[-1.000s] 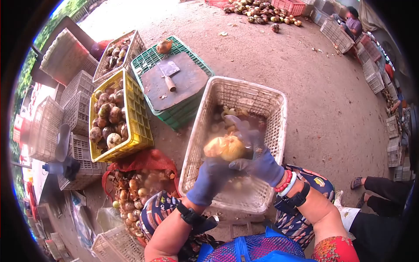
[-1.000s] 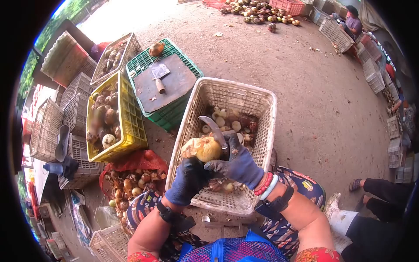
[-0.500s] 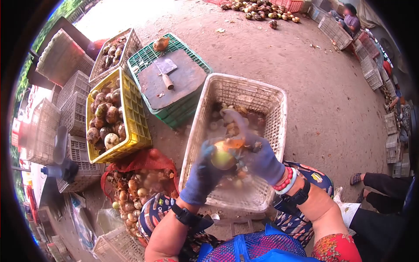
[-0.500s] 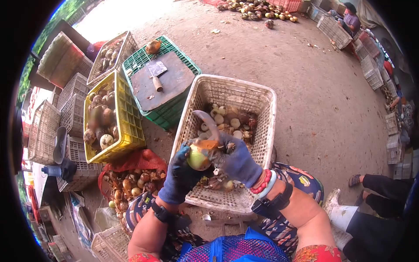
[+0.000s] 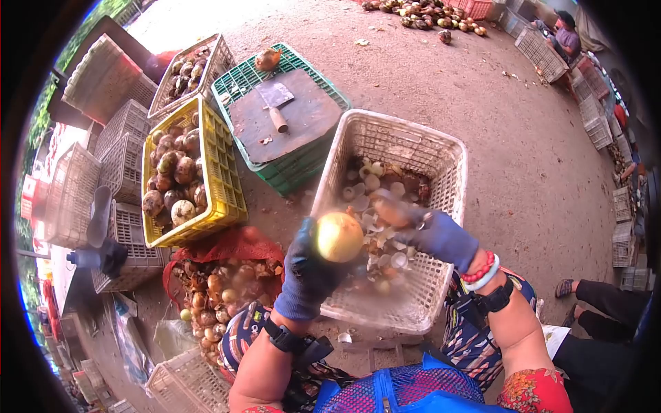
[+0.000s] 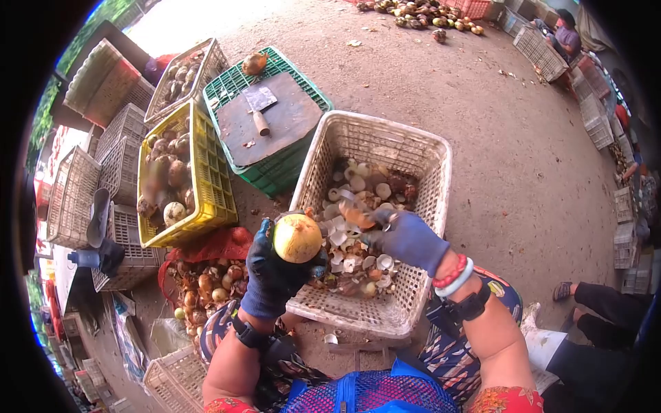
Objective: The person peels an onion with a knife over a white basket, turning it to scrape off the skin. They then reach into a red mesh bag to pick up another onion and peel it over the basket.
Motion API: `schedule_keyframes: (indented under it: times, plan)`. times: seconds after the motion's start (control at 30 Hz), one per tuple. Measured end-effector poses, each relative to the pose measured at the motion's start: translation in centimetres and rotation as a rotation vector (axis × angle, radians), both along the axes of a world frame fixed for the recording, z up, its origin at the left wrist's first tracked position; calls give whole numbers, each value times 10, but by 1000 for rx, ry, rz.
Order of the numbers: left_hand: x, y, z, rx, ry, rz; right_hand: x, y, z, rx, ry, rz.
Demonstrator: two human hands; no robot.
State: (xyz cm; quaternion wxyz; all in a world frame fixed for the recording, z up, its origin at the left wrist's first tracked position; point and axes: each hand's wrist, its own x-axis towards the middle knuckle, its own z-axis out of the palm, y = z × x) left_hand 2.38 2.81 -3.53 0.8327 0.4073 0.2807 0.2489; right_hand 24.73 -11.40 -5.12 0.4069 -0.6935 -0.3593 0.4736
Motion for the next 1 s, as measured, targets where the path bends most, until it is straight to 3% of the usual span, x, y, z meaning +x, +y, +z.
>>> schedule_keyframes:
  times: [0.07,0.1,0.13,0.2,0.23,0.37,0.4,0.5,0.63,0.77,1.0]
  plan:
    - [3,1,24,991,304,14,-10,1,6,-322,-747,212]
    - [4,3,23,867,295,-14,-14,1,8,-487,-1119,321]
    - [3,3,21,737,290,-41,-10,-2,8,-357,-992,231]
    - [0,9,6,-194,-212,-97,-1,-2,8,-20,-349,106]
    - [-2,9,3,-189,-199,-95,1,-2,8,144,-22,33]
    - [-3,14,11,-10,-57,-176,-14,0,8,-68,-710,-11]
    - [-4,13,13,63,4,-201,-17,2,10,96,-559,-41]
    - [0,7,18,-67,-117,-173,-32,13,26,511,-546,-30]
    - [1,9,19,37,-3,-272,-44,5,33,329,-664,80]
    - [8,-2,27,47,72,-252,-44,8,30,448,-789,100]
    - [10,-7,20,98,238,-282,-46,4,21,272,-930,184]
